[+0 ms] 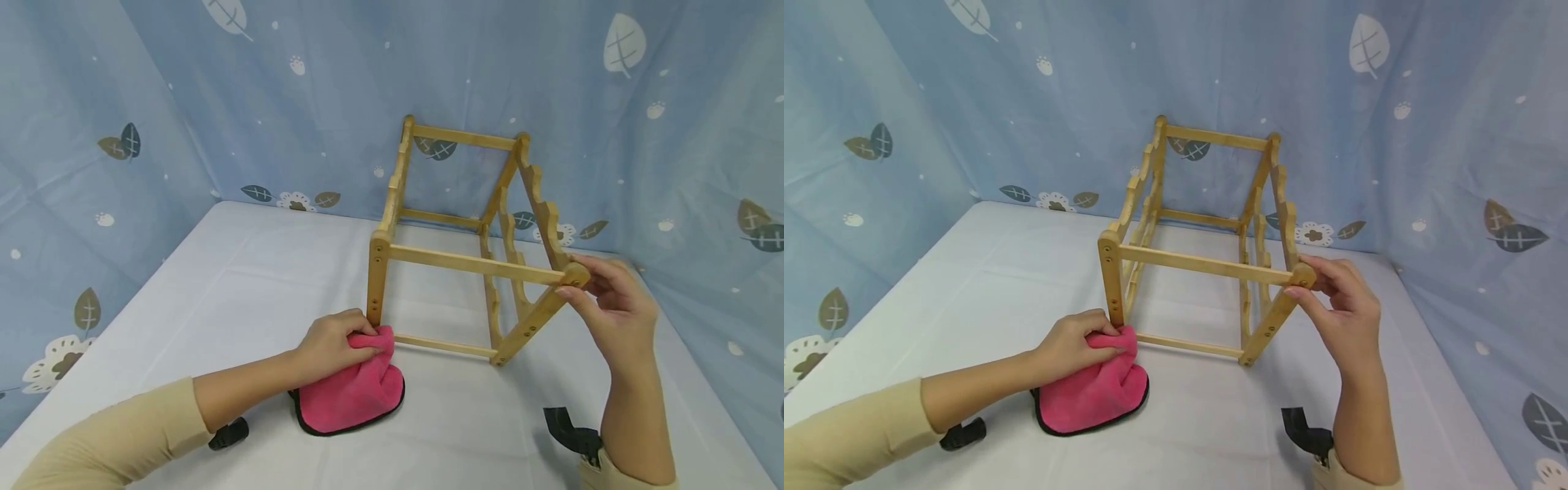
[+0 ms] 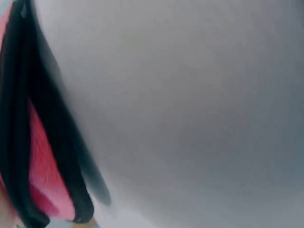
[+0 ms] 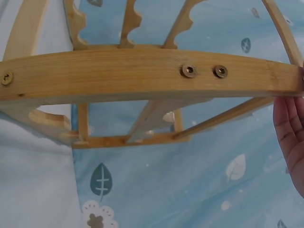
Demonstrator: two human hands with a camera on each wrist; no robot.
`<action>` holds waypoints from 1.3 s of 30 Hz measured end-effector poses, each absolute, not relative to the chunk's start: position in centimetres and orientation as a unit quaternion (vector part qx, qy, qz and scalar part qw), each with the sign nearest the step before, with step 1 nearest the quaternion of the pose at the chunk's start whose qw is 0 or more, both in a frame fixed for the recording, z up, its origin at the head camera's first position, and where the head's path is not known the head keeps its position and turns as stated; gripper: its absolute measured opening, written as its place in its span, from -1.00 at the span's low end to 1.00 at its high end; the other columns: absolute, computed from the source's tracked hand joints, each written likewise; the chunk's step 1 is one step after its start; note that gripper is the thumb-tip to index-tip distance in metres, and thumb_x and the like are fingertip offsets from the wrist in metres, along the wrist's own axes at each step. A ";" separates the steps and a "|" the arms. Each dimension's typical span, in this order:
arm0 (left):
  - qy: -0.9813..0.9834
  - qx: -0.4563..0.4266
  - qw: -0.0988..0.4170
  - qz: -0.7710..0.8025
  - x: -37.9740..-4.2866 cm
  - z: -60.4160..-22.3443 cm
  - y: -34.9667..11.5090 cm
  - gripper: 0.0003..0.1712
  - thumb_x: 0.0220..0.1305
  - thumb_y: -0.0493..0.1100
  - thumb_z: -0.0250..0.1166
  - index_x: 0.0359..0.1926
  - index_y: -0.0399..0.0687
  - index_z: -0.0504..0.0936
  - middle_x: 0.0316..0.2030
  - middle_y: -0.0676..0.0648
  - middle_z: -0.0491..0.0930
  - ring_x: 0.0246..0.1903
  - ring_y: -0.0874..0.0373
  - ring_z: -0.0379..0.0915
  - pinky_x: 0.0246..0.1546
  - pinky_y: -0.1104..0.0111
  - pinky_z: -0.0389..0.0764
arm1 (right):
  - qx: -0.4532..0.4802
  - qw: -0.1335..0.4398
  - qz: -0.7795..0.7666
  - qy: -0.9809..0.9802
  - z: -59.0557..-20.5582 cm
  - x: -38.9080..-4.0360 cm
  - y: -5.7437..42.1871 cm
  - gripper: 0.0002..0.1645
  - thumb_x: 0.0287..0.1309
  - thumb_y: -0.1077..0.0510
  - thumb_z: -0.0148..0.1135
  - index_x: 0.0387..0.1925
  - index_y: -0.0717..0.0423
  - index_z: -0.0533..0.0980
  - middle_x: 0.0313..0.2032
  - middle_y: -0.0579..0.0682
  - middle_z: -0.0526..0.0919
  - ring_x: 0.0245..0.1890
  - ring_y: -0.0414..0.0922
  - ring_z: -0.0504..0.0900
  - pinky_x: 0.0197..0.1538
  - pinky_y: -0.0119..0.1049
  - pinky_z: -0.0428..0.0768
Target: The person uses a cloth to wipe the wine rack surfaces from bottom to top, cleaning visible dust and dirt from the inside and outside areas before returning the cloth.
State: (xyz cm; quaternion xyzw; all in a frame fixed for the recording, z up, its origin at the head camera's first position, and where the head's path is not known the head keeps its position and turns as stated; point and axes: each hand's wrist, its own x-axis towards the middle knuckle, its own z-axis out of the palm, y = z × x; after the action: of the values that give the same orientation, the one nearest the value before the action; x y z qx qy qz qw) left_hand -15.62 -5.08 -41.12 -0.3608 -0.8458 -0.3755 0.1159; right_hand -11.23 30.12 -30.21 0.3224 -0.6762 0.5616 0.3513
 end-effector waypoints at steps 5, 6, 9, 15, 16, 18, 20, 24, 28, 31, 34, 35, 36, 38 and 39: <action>-0.790 -0.428 0.212 -0.386 -15.1 -40.0 -3.5 -0.79 -0.12 -0.14 0.44 -0.42 0.01 0.58 -0.46 0.14 0.51 -0.50 0.42 0.40 -0.47 0.69 0.43 | 0.336 0.350 0.553 -0.677 -30.1 -11.0 30.3 -0.42 -0.24 0.44 0.36 -0.13 0.69 0.38 -0.20 0.11 0.55 -0.25 -0.16 0.58 -0.09 -0.50 0.52; -0.782 -0.433 0.221 -0.390 -15.0 -39.7 -3.2 -0.79 -0.12 -0.16 0.44 -0.42 0.00 0.58 -0.47 0.13 0.50 -0.50 0.41 0.39 -0.47 0.70 0.42 | 0.336 0.349 0.553 -0.678 -30.1 -11.0 30.3 -0.43 -0.23 0.44 0.36 -0.13 0.69 0.38 -0.20 0.11 0.55 -0.25 -0.16 0.58 -0.09 -0.50 0.52; -0.760 -0.453 0.235 -0.403 -14.7 -38.7 -1.9 -0.79 -0.12 -0.19 0.43 -0.41 -0.03 0.57 -0.49 0.11 0.49 -0.52 0.41 0.38 -0.50 0.71 0.40 | 0.324 0.352 0.543 -0.690 -30.1 -10.9 30.3 -0.45 -0.21 0.44 0.34 -0.12 0.69 0.39 -0.21 0.07 0.55 -0.26 -0.18 0.58 -0.10 -0.51 0.52; -0.711 -0.488 0.276 -0.425 -14.5 -36.3 0.7 -0.79 -0.10 -0.21 0.42 -0.40 -0.07 0.55 -0.50 0.08 0.49 -0.53 0.39 0.39 -0.47 0.71 0.43 | 0.312 0.354 0.539 -0.698 -30.2 -10.9 30.6 -0.49 -0.17 0.46 0.31 -0.13 0.69 0.39 -0.22 0.05 0.55 -0.25 -0.19 0.58 -0.10 -0.52 0.52; -0.704 -0.491 0.284 -0.428 -14.5 -35.8 1.2 -0.79 -0.10 -0.21 0.42 -0.40 -0.08 0.55 -0.51 0.07 0.48 -0.53 0.38 0.38 -0.47 0.70 0.43 | 0.313 0.353 0.542 -0.695 -30.3 -10.9 30.6 -0.49 -0.18 0.46 0.31 -0.13 0.69 0.39 -0.22 0.05 0.55 -0.25 -0.19 0.58 -0.10 -0.51 0.52; -0.692 -0.495 0.298 -0.433 -14.5 -34.6 2.0 -0.79 -0.09 -0.20 0.42 -0.41 -0.09 0.55 -0.52 0.06 0.47 -0.53 0.38 0.37 -0.47 0.70 0.42 | 0.316 0.353 0.545 -0.692 -30.3 -11.0 30.7 -0.48 -0.18 0.45 0.32 -0.13 0.69 0.39 -0.21 0.06 0.55 -0.25 -0.18 0.58 -0.10 -0.51 0.52; -0.685 -0.497 0.306 -0.436 -14.4 -33.4 2.8 -0.79 -0.08 -0.19 0.42 -0.41 -0.09 0.55 -0.51 0.05 0.47 -0.52 0.38 0.37 -0.47 0.70 0.41 | 0.318 0.353 0.545 -0.690 -30.4 -11.1 30.8 -0.48 -0.18 0.44 0.32 -0.13 0.69 0.39 -0.21 0.07 0.55 -0.25 -0.18 0.58 -0.10 -0.51 0.52; -0.685 -0.502 0.317 -0.421 -13.9 -30.6 4.5 -0.81 -0.06 -0.17 0.41 -0.40 -0.09 0.59 -0.48 0.04 0.48 -0.52 0.37 0.38 -0.46 0.71 0.39 | 0.321 0.351 0.546 -0.689 -30.3 -11.2 30.8 -0.48 -0.19 0.45 0.33 -0.14 0.69 0.39 -0.19 0.07 0.55 -0.26 -0.18 0.59 -0.11 -0.51 0.53; -0.708 -0.502 0.324 -0.376 -13.3 -28.0 6.3 -0.82 0.00 -0.09 0.38 -0.35 -0.04 0.63 -0.42 0.06 0.50 -0.51 0.39 0.40 -0.50 0.74 0.32 | 0.325 0.351 0.541 -0.692 -30.1 -11.1 30.8 -0.48 -0.17 0.42 0.33 -0.13 0.66 0.40 -0.18 0.06 0.56 -0.24 -0.19 0.60 -0.11 -0.51 0.52; -0.728 -0.498 0.319 -0.347 -13.1 -26.4 7.7 -0.80 0.03 -0.05 0.36 -0.30 0.00 0.66 -0.40 0.08 0.48 -0.52 0.41 0.38 -0.54 0.73 0.26 | 0.336 0.349 0.540 -0.688 -29.9 -11.1 30.8 -0.48 -0.14 0.38 0.32 -0.12 0.64 0.41 -0.17 0.09 0.56 -0.21 -0.18 0.60 -0.08 -0.51 0.51; -0.745 -0.498 0.312 -0.317 -13.1 -25.3 9.1 -0.77 0.05 -0.02 0.34 -0.24 0.05 0.67 -0.37 0.10 0.48 -0.54 0.42 0.36 -0.57 0.70 0.24 | 0.357 0.344 0.546 -0.676 -29.8 -11.2 30.8 -0.50 -0.13 0.39 0.32 -0.12 0.63 0.42 -0.14 0.15 0.56 -0.17 -0.15 0.59 -0.06 -0.49 0.51; -0.751 -0.497 0.308 -0.306 -13.1 -25.0 9.5 -0.76 0.07 0.00 0.32 -0.22 0.08 0.67 -0.36 0.11 0.48 -0.54 0.42 0.36 -0.58 0.68 0.23 | 0.361 0.344 0.545 -0.674 -29.7 -11.2 30.8 -0.50 -0.13 0.38 0.33 -0.13 0.63 0.42 -0.14 0.16 0.57 -0.17 -0.14 0.58 -0.06 -0.49 0.51; -0.757 -0.499 0.300 -0.297 -13.2 -24.8 9.8 -0.76 0.09 0.00 0.30 -0.20 0.10 0.66 -0.35 0.11 0.47 -0.55 0.42 0.36 -0.58 0.67 0.23 | 0.366 0.344 0.544 -0.673 -29.7 -11.2 30.8 -0.51 -0.13 0.37 0.33 -0.13 0.63 0.42 -0.14 0.17 0.57 -0.17 -0.14 0.58 -0.08 -0.50 0.51; -0.770 -0.499 0.287 -0.274 -13.2 -24.4 10.4 -0.74 0.12 0.04 0.27 -0.16 0.13 0.65 -0.33 0.12 0.46 -0.56 0.41 0.35 -0.60 0.63 0.24 | 0.374 0.339 0.544 -0.670 -29.6 -11.3 31.0 -0.51 -0.12 0.37 0.33 -0.14 0.63 0.43 -0.13 0.18 0.57 -0.15 -0.13 0.57 -0.09 -0.50 0.52; -0.778 -0.498 0.279 -0.263 -13.2 -24.3 10.7 -0.73 0.14 0.06 0.24 -0.15 0.15 0.65 -0.33 0.12 0.45 -0.57 0.41 0.35 -0.61 0.61 0.24 | 0.380 0.335 0.546 -0.667 -29.6 -11.3 31.0 -0.52 -0.12 0.37 0.33 -0.14 0.63 0.43 -0.13 0.18 0.56 -0.15 -0.13 0.57 -0.10 -0.50 0.52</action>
State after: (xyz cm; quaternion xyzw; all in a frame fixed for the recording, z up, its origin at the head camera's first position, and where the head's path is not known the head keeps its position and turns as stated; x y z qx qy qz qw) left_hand -13.23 10.71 -24.31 -0.4979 -0.7778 -0.2629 0.2794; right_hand -11.33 31.03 -29.61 0.3800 -0.6675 0.5458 0.3349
